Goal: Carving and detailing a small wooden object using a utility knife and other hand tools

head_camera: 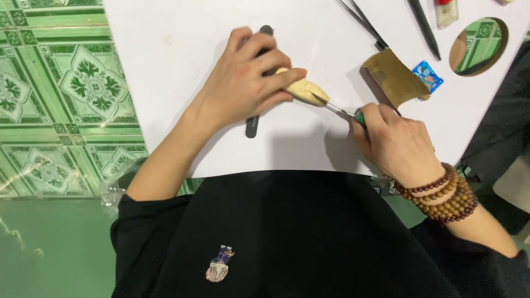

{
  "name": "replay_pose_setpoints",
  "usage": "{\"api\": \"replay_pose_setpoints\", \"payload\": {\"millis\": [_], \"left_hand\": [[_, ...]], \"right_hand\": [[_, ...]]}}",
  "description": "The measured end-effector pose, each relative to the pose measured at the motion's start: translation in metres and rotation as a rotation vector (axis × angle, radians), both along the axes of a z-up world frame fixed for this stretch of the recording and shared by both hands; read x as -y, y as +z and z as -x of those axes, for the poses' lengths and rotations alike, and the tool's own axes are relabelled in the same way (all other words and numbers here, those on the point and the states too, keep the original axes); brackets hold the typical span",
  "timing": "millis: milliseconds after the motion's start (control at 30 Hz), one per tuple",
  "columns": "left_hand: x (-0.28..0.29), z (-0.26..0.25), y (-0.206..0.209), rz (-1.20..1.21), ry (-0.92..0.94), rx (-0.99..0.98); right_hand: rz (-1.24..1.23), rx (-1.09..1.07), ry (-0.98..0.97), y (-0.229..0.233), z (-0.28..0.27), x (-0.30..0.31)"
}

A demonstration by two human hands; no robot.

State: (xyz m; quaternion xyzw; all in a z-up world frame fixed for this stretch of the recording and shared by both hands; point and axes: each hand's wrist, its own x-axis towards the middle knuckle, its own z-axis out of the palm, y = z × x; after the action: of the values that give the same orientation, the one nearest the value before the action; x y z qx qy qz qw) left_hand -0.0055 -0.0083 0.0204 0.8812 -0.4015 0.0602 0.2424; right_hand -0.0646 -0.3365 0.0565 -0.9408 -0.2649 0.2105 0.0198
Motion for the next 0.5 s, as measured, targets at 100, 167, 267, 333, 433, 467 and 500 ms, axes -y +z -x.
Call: {"api": "replay_pose_setpoints", "payload": {"millis": [100, 167, 267, 333, 433, 467, 500], "left_hand": [[0.007, 0.011, 0.0, -0.105, 0.032, 0.038], [0.004, 0.012, -0.002, -0.1, 0.032, 0.044], [0.0, 0.014, -0.008, -0.064, 0.02, 0.067], [-0.004, 0.014, -0.01, -0.036, 0.017, 0.094], [-0.006, 0.012, -0.01, 0.0, 0.002, 0.068], [-0.006, 0.012, -0.01, 0.022, 0.004, 0.055], [-0.007, 0.012, -0.01, 0.043, 0.007, 0.041]], "right_hand": [[0.039, 0.091, 0.125, 0.002, -0.006, 0.005], [0.062, 0.088, 0.156, -0.001, -0.006, 0.003], [0.087, 0.102, 0.199, -0.007, 0.001, 0.003], [0.087, 0.131, 0.219, -0.003, -0.001, 0.0], [-0.109, -0.192, 0.057, 0.014, -0.012, -0.005], [-0.245, -0.306, 0.048, 0.021, -0.017, -0.004], [-0.382, -0.42, 0.038, 0.027, -0.022, -0.003]]}}
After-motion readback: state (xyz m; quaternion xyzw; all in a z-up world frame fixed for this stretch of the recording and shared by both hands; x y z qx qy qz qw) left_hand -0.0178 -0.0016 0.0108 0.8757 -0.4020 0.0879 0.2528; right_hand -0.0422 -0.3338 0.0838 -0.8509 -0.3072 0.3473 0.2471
